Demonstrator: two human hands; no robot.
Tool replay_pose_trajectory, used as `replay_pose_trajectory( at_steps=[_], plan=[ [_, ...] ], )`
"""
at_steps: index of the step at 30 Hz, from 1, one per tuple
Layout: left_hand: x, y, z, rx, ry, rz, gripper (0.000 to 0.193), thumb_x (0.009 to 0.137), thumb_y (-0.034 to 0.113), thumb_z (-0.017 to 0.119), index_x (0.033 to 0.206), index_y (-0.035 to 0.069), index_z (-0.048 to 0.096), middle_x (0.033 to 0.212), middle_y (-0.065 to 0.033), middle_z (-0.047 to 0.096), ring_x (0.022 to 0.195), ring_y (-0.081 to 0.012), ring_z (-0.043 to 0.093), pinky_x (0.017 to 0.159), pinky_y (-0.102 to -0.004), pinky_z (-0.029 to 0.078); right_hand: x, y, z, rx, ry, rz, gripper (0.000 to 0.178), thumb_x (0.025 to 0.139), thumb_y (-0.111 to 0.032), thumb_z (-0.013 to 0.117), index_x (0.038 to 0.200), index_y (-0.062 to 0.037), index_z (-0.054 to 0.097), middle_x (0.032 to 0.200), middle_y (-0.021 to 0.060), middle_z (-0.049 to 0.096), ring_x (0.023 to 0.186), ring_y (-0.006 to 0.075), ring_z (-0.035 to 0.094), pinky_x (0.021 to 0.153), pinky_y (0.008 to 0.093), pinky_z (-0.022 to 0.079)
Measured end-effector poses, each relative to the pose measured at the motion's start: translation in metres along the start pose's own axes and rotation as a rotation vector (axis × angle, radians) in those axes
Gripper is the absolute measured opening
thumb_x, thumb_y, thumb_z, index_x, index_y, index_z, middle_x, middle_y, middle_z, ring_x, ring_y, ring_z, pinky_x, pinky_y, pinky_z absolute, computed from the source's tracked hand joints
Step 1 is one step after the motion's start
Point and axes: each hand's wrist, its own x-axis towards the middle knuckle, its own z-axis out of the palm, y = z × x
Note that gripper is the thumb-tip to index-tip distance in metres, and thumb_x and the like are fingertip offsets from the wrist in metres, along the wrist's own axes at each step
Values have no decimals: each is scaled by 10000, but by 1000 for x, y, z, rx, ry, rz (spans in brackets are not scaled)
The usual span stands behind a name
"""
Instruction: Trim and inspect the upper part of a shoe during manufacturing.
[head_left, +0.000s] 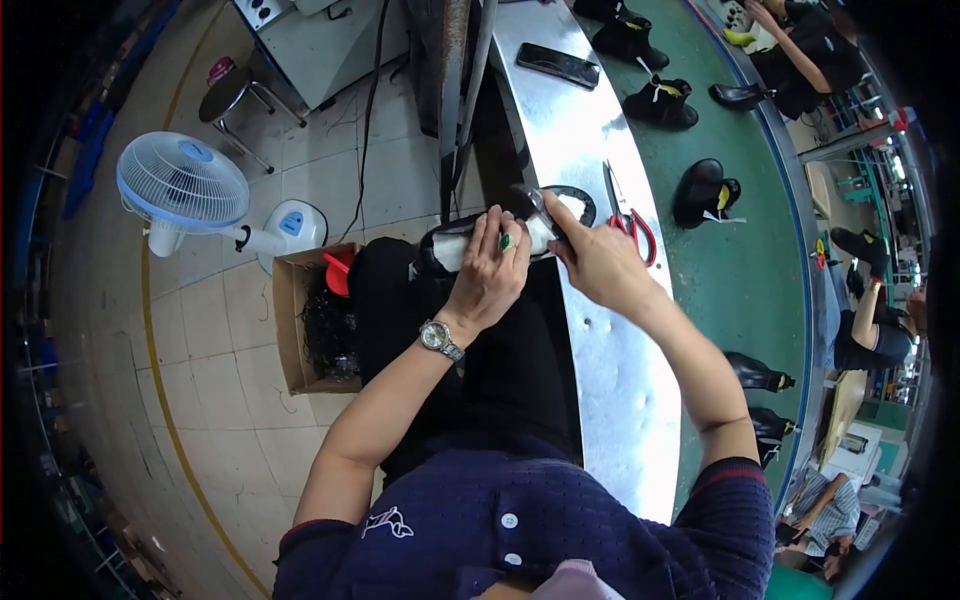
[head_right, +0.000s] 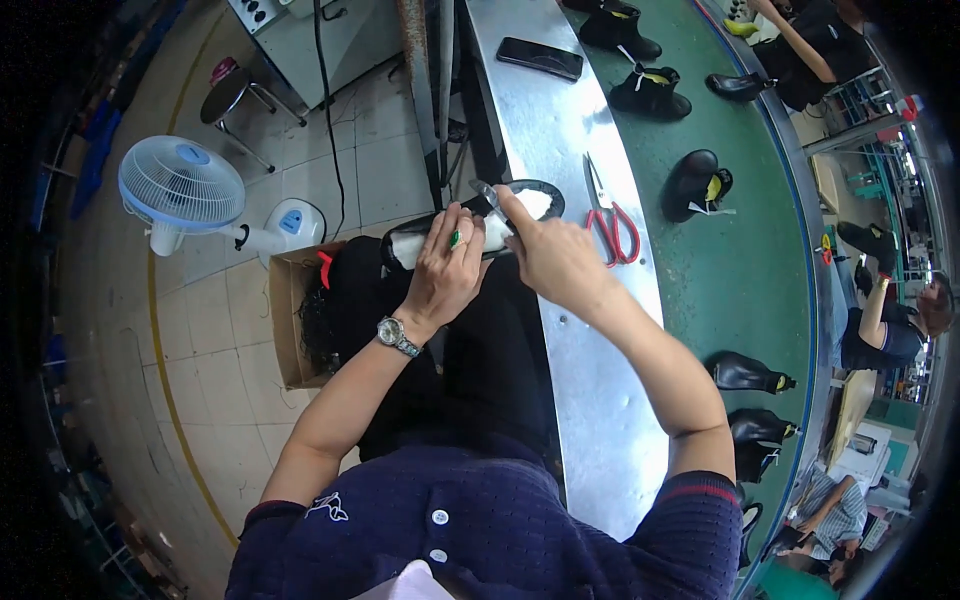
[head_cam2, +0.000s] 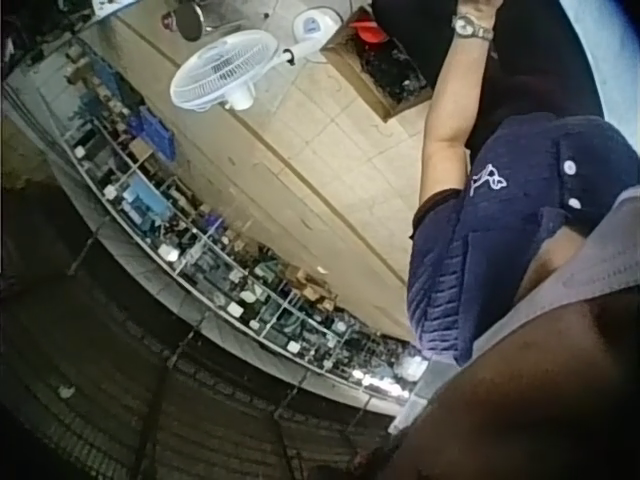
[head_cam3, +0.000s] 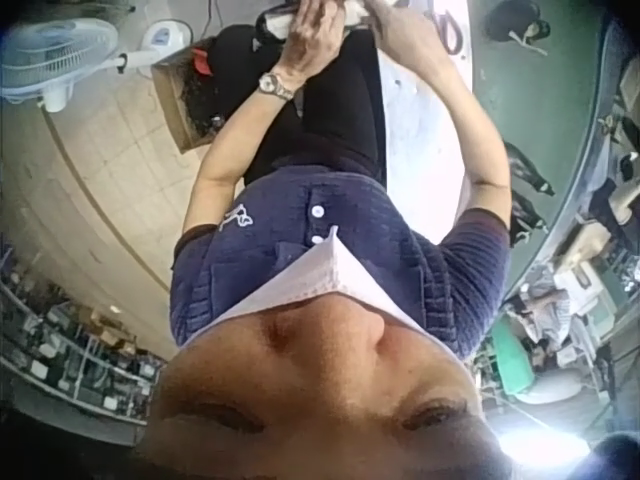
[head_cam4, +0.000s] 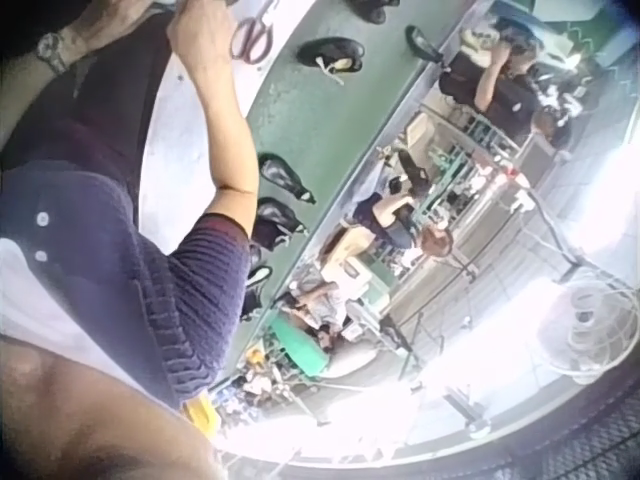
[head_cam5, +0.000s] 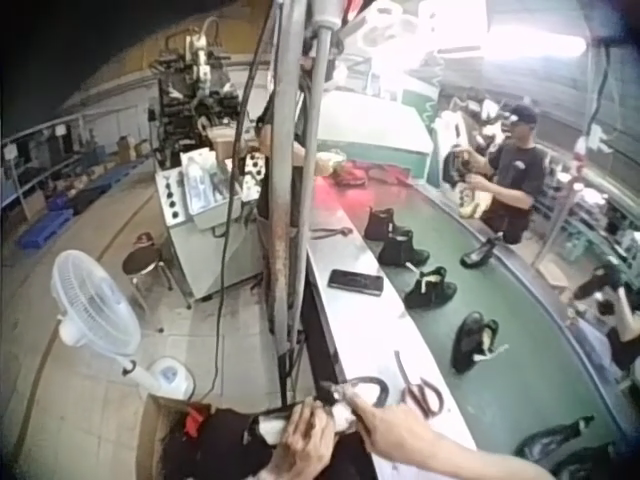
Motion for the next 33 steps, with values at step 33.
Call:
replay_pose_trajectory(
  at_steps=[33],
  plan=[
    [-17, -21, -37, -124, -18, -221, 571, 745, 120, 737, 1224, -101, 519, 1187, -237, 524, 1161, -402, 506, 983, -445, 454, 12, -50, -6, -54, -48, -120, 715, 875, -135, 560, 1497, -159, 209, 633, 224, 623, 589, 414, 624, 550, 507, 480]
  ],
)
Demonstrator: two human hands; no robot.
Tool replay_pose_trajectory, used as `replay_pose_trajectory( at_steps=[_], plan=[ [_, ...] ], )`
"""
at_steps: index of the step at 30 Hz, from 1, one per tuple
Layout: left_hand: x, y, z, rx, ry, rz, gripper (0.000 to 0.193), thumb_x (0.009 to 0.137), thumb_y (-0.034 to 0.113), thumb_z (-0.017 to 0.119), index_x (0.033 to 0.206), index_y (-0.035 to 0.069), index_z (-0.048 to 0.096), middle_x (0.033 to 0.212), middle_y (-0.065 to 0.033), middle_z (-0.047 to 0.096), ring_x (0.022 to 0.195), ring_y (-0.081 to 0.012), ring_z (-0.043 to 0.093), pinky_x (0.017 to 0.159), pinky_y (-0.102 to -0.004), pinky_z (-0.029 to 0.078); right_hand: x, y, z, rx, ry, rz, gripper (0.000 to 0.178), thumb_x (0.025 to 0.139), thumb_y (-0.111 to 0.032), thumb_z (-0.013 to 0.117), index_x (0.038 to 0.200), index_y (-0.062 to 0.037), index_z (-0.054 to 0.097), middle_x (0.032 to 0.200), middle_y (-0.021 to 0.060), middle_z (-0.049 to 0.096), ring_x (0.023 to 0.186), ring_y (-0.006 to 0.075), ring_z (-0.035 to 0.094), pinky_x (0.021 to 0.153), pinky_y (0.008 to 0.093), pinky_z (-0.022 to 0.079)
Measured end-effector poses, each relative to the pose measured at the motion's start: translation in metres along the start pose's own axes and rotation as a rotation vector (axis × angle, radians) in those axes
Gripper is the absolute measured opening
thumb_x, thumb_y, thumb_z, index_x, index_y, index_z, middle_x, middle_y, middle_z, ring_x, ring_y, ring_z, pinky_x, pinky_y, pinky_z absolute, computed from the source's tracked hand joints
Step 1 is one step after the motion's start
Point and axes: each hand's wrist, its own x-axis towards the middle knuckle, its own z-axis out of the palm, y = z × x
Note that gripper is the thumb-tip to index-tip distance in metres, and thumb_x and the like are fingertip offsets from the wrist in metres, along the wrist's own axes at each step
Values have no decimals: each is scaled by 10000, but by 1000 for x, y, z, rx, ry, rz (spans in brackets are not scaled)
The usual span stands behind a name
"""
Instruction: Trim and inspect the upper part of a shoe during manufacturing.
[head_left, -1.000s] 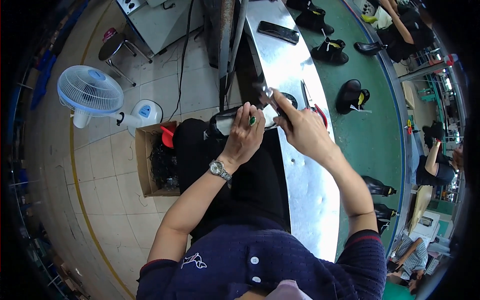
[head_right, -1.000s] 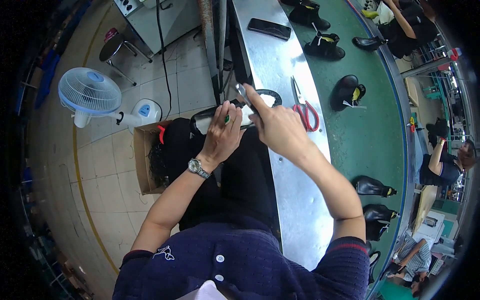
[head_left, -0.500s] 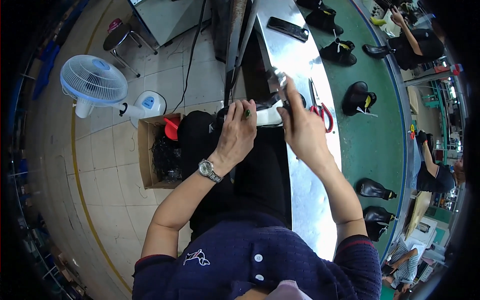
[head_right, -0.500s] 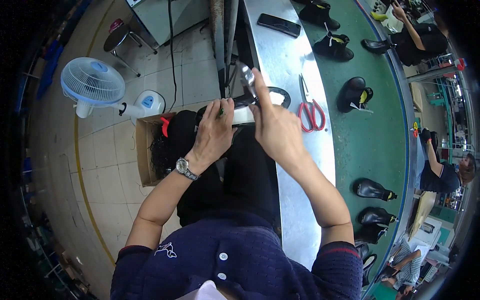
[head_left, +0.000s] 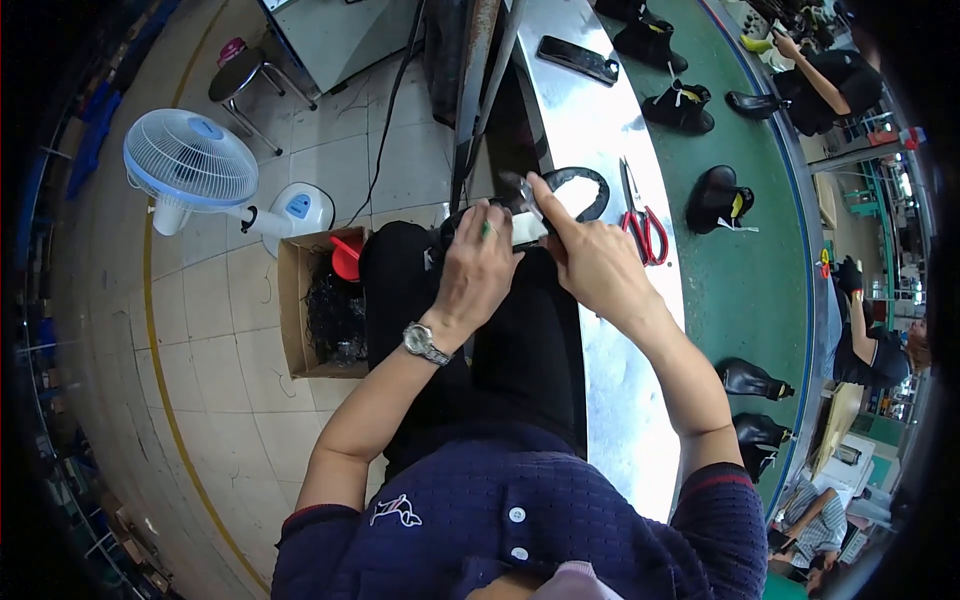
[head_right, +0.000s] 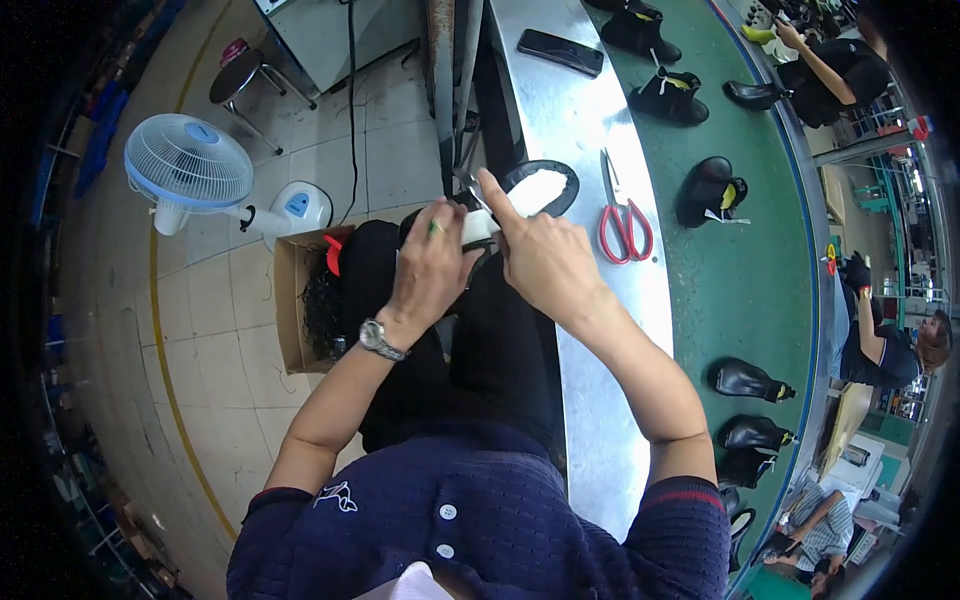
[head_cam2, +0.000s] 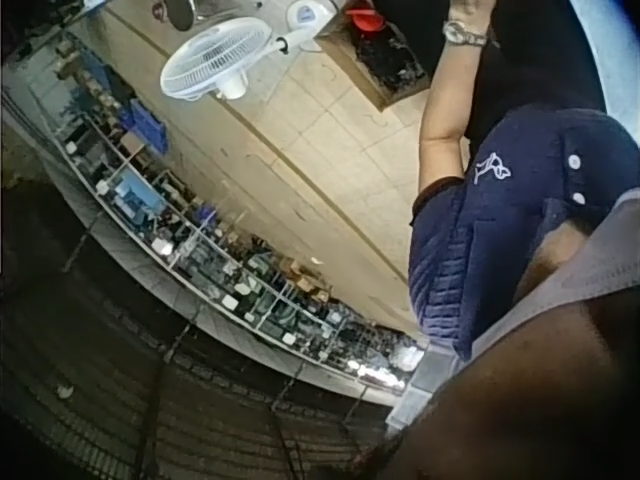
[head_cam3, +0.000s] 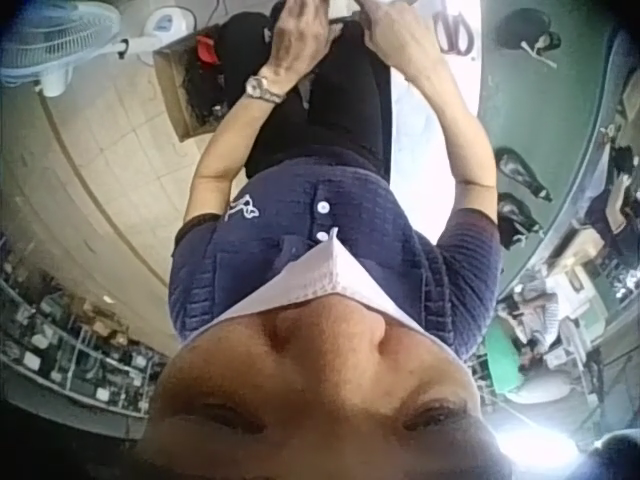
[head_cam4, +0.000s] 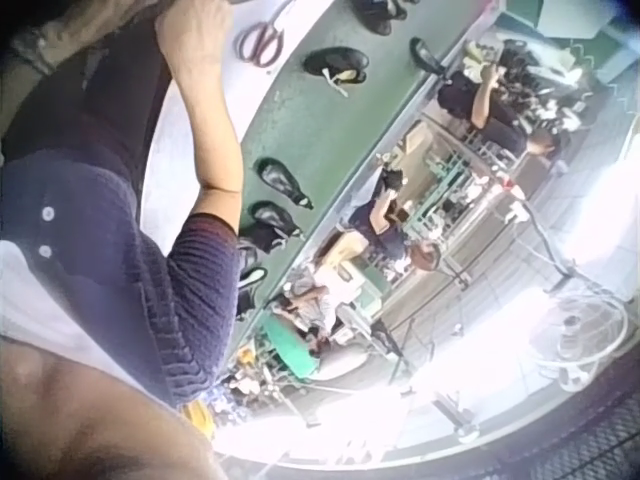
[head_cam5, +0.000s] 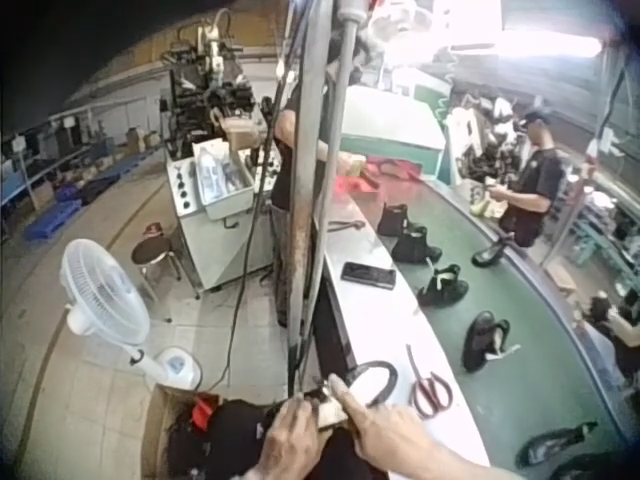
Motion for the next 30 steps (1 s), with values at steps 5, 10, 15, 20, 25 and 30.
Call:
replay_pose_trajectory(
  at_steps=[5, 10, 15, 20, 25, 30],
  plan=[
    [9, 0, -36, 83, -150, -139, 645, 692, 73, 764, 1260, -72, 495, 1207, -232, 525, 1148, -376, 514, 965, -408, 461, -5, -2, 31, -15, 106, 66, 713, 902, -140, 548, 1502, -186, 168, 593, 193, 608, 544, 403, 609, 529, 495, 482],
    [-1, -11, -29, 40, -125, -108, 637, 696, 55, 754, 1260, -79, 489, 1225, -248, 533, 1155, -387, 522, 954, -406, 472, 8, -11, 6, 55, 54, 5, 722, 891, -141, 563, 1497, -168, 171, 587, 194, 606, 558, 394, 622, 525, 489, 486],
    [-2, -12, -27, -3, -61, -73, 658, 692, 51, 764, 1262, -72, 459, 1209, -253, 553, 1176, -389, 523, 953, -415, 477, 3, -16, 31, 83, 100, 70, 718, 872, -113, 574, 1486, -134, 203, 595, 201, 609, 562, 396, 622, 522, 495, 478],
    [-4, -16, -33, -142, -55, -148, 605, 669, 23, 785, 1179, -28, 463, 1214, -242, 568, 1168, -365, 539, 953, -404, 475, 7, -29, 12, 173, 117, 24, 708, 870, -112, 573, 1476, -109, 207, 595, 201, 608, 560, 405, 615, 527, 498, 474],
    [-1, -21, -31, -170, -73, -107, 614, 667, 22, 786, 1183, -3, 454, 1226, -214, 559, 1184, -360, 529, 951, -407, 472, 5, -19, 36, 121, 51, 17, 670, 873, -135, 582, 1459, -105, 257, 627, 234, 609, 608, 426, 618, 581, 531, 475],
    [-4, -46, -46, -390, -205, -62, 773, 681, 50, 784, 1344, 24, 388, 1371, -198, 464, 1265, -367, 458, 1018, -403, 428, -3, 13, 0, 94, 237, 23, 593, 881, -119, 579, 1422, -93, 337, 769, 230, 643, 680, 412, 635, 616, 505, 479]
  ],
)
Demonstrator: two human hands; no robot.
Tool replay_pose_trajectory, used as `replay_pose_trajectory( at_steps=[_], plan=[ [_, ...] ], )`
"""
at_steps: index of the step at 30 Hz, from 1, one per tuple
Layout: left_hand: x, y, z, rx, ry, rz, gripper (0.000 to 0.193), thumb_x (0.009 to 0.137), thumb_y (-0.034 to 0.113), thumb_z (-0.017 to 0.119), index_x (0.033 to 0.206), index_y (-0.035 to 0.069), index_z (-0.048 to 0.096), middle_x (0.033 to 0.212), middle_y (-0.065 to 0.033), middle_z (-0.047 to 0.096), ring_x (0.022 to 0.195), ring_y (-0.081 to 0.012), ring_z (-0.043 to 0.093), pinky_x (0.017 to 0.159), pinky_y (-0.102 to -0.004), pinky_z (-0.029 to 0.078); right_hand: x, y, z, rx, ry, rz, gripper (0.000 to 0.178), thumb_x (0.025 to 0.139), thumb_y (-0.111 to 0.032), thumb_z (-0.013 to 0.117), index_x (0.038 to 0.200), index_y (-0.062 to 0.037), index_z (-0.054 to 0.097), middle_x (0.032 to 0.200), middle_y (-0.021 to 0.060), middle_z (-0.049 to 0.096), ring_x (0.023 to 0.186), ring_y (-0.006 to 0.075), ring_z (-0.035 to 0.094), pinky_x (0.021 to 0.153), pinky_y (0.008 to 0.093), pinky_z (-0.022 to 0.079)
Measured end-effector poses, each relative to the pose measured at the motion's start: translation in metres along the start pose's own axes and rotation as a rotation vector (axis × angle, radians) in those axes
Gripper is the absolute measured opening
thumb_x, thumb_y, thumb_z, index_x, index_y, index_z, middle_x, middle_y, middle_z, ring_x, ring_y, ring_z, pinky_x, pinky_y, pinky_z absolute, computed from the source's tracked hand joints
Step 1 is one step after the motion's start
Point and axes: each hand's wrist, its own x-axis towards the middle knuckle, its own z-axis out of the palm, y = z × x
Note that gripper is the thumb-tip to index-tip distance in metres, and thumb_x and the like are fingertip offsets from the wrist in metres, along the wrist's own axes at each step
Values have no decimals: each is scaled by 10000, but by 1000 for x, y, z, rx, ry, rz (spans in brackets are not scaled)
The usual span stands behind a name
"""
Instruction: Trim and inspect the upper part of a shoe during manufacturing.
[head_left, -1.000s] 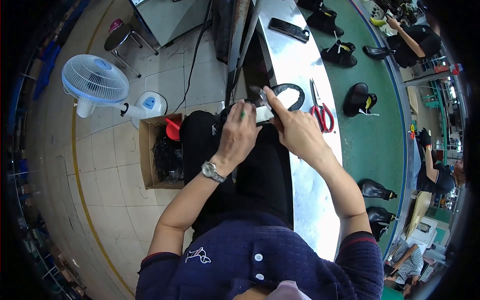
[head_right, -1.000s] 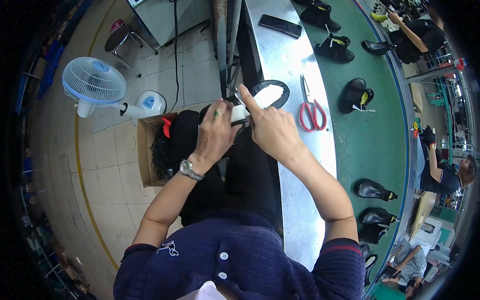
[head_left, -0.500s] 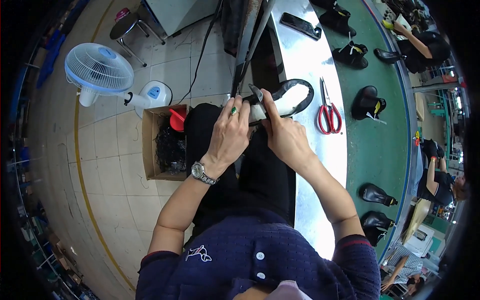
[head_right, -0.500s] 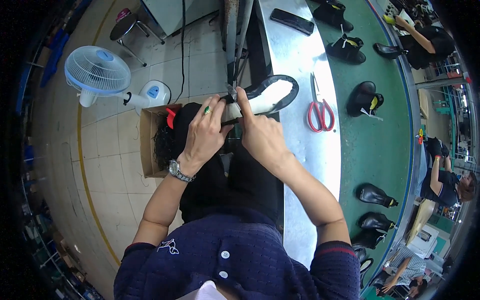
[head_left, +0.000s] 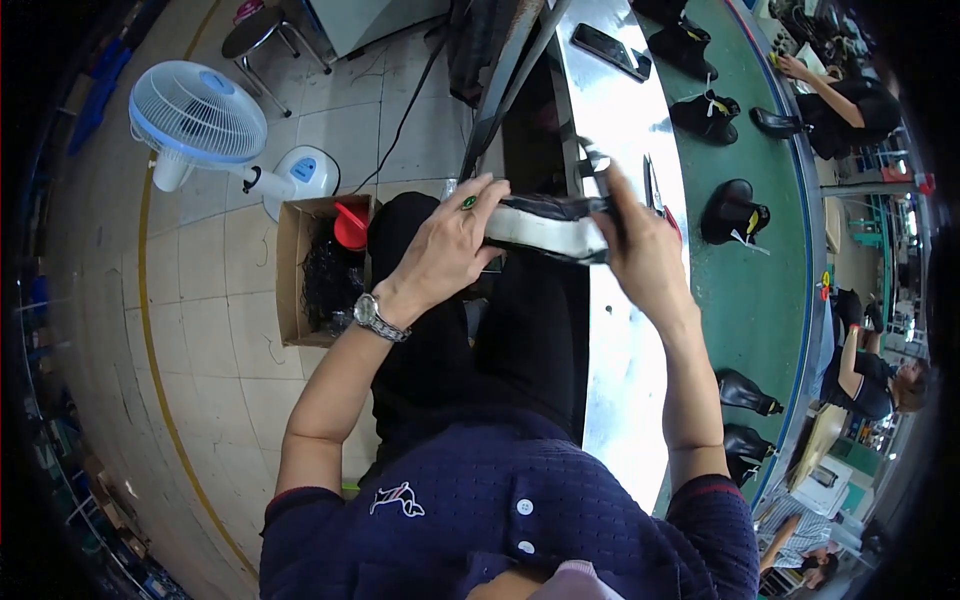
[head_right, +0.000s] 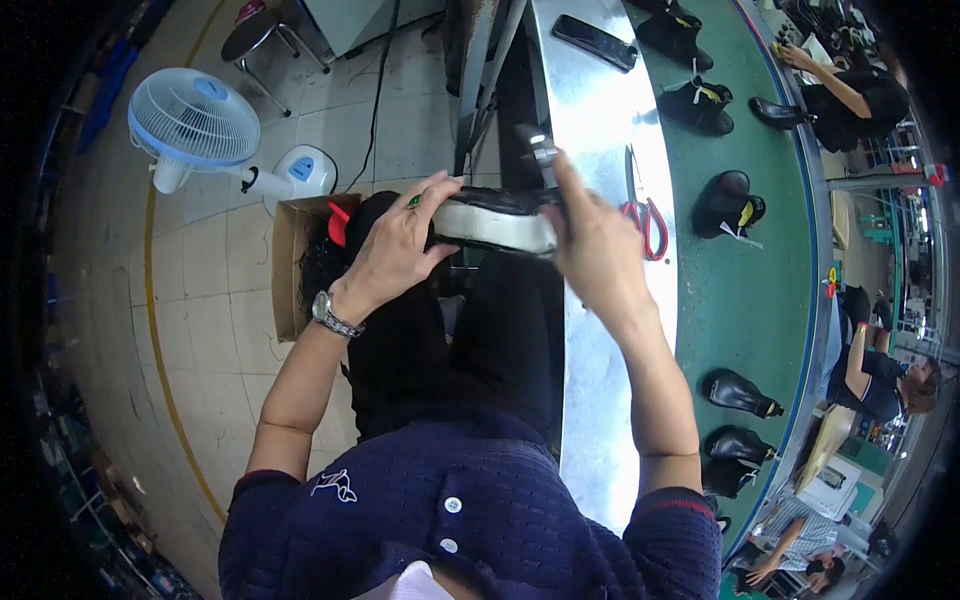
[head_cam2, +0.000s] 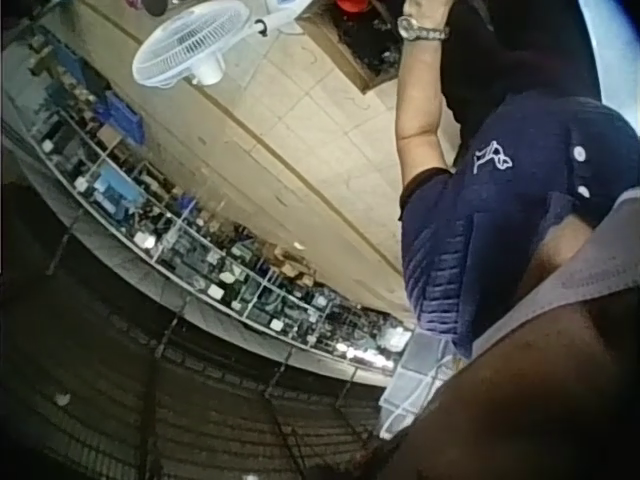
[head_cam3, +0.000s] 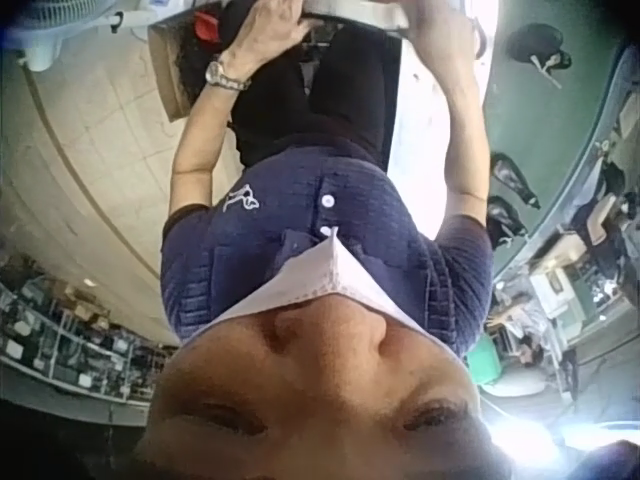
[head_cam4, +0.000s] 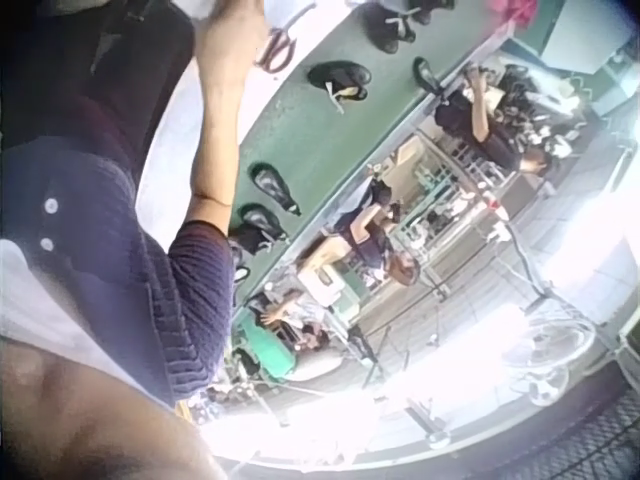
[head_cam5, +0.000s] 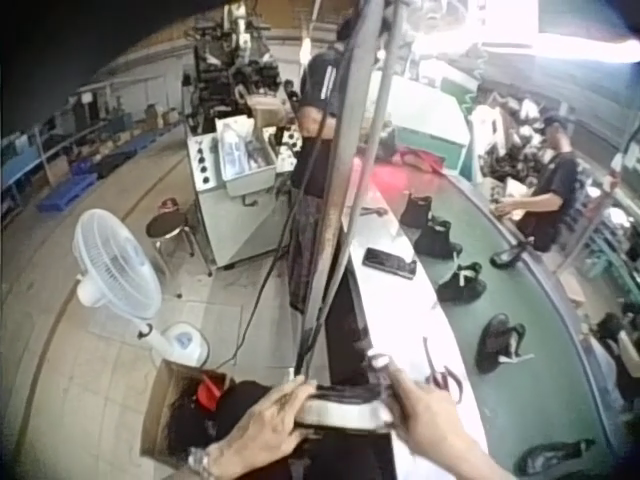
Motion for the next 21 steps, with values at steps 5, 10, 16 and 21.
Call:
replay_pose_trajectory(
  at_steps=[5, 10, 16, 21],
  plan=[
    [-39, 19, 2, -118, 166, -167, 1027, 728, 295, 811, 1500, 52, 179, 1542, -223, 175, 1403, -371, 260, 1115, -418, 313, -44, 10, 2, -44, -202, 106, 601, 897, -145, 603, 1433, -73, 341, 775, 230, 651, 674, 390, 654, 640, 468, 509],
    [-87, 29, 20, -552, 161, -535, 788, 885, 391, 656, 1412, -65, 287, 1388, -283, 390, 1285, -387, 421, 997, -395, 420, -57, -51, -10, 344, -267, 134, 650, 893, -92, 599, 1463, -134, 291, 874, 249, 667, 700, 402, 670, 634, 448, 527],
    [-83, 24, 5, -295, 249, -538, 452, 968, 334, 531, 1187, -62, 549, 1077, -236, 617, 969, -359, 621, 781, -397, 500, -23, -65, 40, 109, -348, -116, 616, 909, -122, 549, 1457, -147, 270, 705, 215, 635, 599, 389, 630, 552, 469, 497],
    [-92, 31, 6, -15, 349, -431, 332, 963, 228, 533, 1043, -79, 631, 758, -198, 658, 667, -344, 657, 574, -384, 512, -4, -78, -4, 37, -683, -19, 535, 935, -136, 534, 1416, -81, 308, 739, 202, 653, 637, 381, 647, 648, 488, 502]
  ],
)
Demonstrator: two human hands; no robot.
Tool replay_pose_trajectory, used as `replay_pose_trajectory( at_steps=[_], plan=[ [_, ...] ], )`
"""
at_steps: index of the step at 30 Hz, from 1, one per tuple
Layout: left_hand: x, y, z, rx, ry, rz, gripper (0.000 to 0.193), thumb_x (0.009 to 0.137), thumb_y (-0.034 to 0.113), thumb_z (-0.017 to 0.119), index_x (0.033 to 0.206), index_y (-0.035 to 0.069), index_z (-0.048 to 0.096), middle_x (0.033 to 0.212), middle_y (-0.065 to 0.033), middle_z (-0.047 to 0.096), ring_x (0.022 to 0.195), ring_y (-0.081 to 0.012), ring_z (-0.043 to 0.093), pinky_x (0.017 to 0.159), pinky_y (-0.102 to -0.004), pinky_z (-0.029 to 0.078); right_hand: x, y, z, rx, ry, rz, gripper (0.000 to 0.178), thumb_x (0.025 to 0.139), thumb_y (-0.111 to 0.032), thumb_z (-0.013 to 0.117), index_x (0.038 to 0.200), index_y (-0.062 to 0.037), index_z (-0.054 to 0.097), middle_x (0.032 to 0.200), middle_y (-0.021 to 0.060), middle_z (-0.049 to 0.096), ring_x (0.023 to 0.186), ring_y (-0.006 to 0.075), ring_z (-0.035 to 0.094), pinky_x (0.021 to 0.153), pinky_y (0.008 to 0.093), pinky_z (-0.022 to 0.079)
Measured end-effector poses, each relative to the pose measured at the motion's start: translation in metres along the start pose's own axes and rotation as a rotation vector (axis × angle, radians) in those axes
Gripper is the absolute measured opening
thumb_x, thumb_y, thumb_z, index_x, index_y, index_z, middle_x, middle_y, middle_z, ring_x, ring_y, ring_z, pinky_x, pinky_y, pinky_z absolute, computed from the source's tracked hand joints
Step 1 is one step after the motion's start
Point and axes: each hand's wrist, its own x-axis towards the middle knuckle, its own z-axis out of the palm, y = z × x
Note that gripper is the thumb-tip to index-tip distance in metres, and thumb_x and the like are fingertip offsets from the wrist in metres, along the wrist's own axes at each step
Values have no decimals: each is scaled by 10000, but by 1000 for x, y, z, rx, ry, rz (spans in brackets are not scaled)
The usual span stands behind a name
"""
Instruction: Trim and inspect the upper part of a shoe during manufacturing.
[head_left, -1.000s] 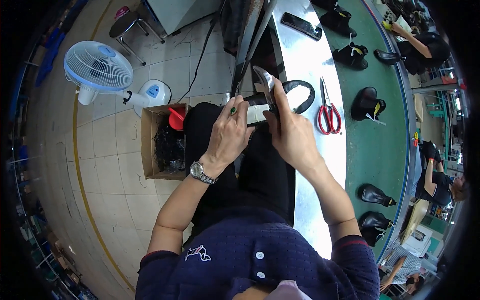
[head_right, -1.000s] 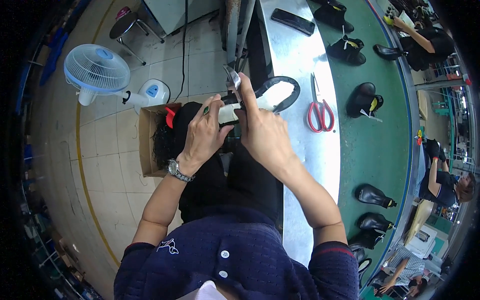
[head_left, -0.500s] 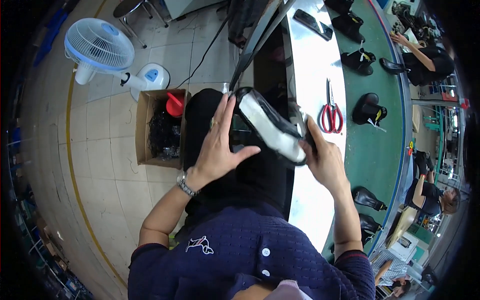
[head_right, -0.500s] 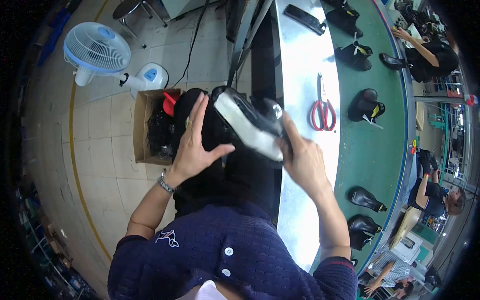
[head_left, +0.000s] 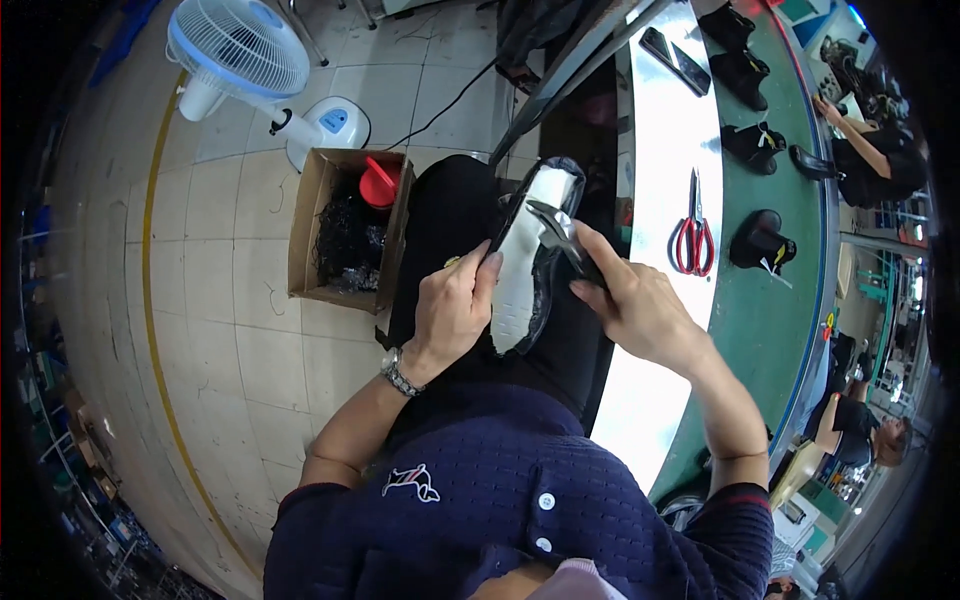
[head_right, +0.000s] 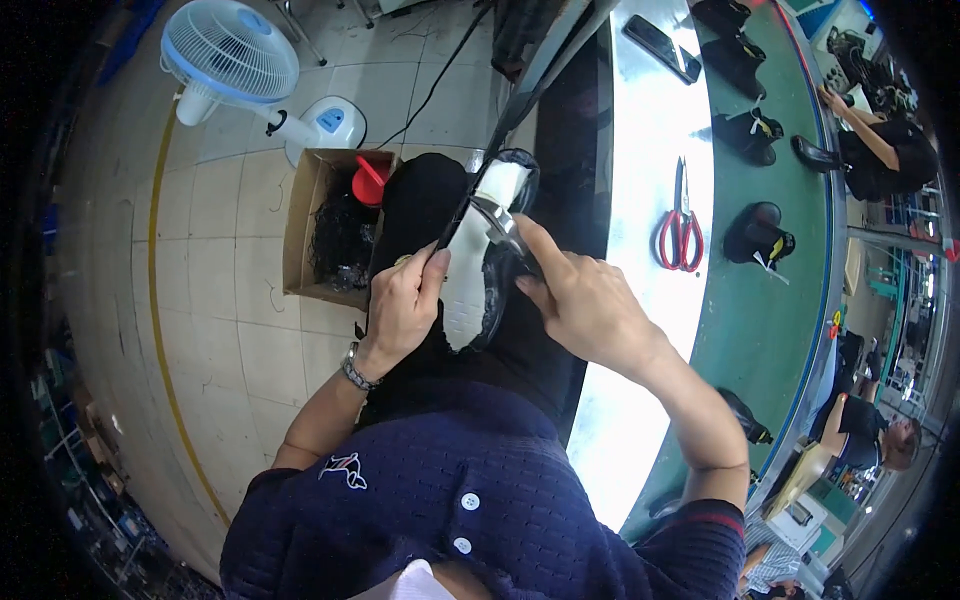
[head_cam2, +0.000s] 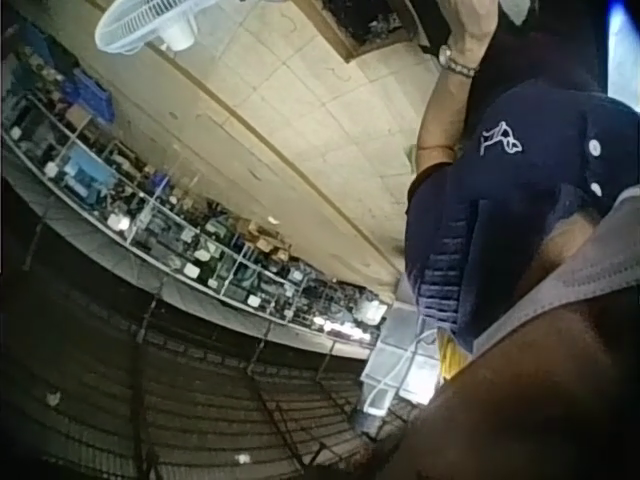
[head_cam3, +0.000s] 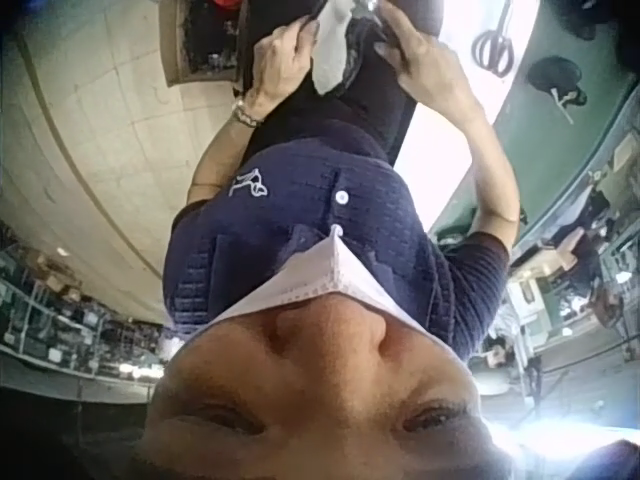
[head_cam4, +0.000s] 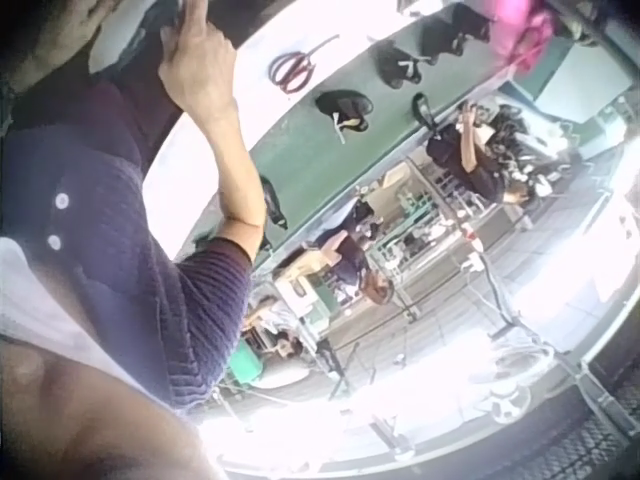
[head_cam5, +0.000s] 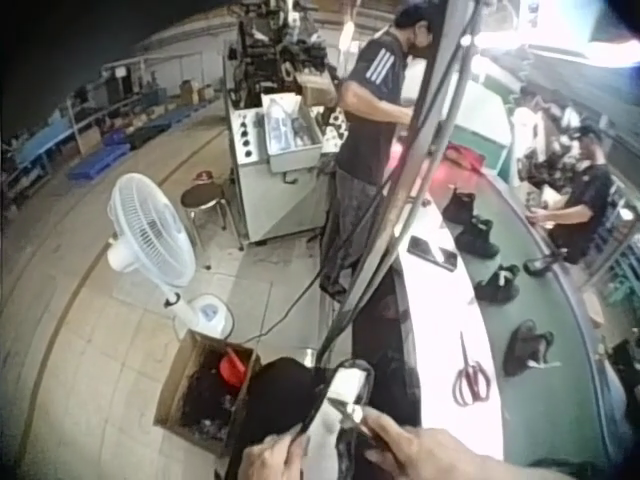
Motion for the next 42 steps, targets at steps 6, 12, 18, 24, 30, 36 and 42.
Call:
replay_pose_trajectory(
  at_steps=[6, 12, 18, 24, 30, 36, 42],
  plan=[
    [-2, 4, -1, -87, -91, -81, 296, 950, 159, 550, 1082, -97, 619, 736, -205, 647, 671, -313, 673, 564, -372, 521, 7, -11, -16, -163, -270, -199, 539, 912, -57, 499, 1413, -21, 305, 788, 243, 646, 739, 391, 669, 730, 463, 524],
    [0, -1, -4, -292, -256, -280, 411, 956, 248, 575, 1310, 42, 551, 979, -180, 691, 834, -222, 694, 720, -315, 542, 9, -3, -3, -66, -263, -154, 558, 930, -95, 514, 1438, -99, 282, 786, 212, 646, 651, 371, 660, 603, 443, 540],
    [29, -25, 24, -1628, -480, -840, 696, 922, 448, 586, 1489, 154, 309, 1316, 4, 509, 1195, -96, 471, 1003, -280, 393, 0, 19, 21, -97, -76, -205, 587, 938, -145, 556, 1451, -186, 272, 841, 201, 654, 583, 343, 646, 481, 425, 533],
    [52, -7, 30, -1484, -542, -866, 716, 849, 400, 676, 1440, 130, 373, 1192, -27, 553, 1103, -132, 531, 952, -313, 450, 5, 29, 0, -7, -87, -272, 569, 919, -143, 576, 1433, -131, 333, 809, 196, 658, 592, 328, 655, 539, 440, 532],
    [51, -15, 25, -1411, -553, -836, 676, 859, 320, 668, 1435, 128, 369, 1168, -24, 556, 1079, -119, 536, 916, -295, 462, 18, -9, -63, -123, 137, -532, 597, 899, -160, 603, 1447, -181, 367, 802, 133, 668, 585, 296, 650, 561, 388, 528],
    [58, -14, 22, -1403, -564, -768, 663, 874, 291, 658, 1438, 130, 350, 1121, -18, 548, 1000, -101, 551, 881, -271, 467, 64, 15, -49, -559, -25, -252, 592, 965, -275, 510, 1493, -272, 242, 665, 142, 624, 530, 285, 631, 489, 404, 518],
    [58, -16, 19, -1412, -614, -790, 654, 871, 283, 663, 1434, 139, 364, 1135, -4, 546, 1016, -93, 548, 887, -266, 463, 50, 21, -28, -87, 307, -534, 589, 968, -269, 508, 1493, -258, 241, 697, 138, 641, 547, 314, 635, 522, 409, 528]
  ],
)
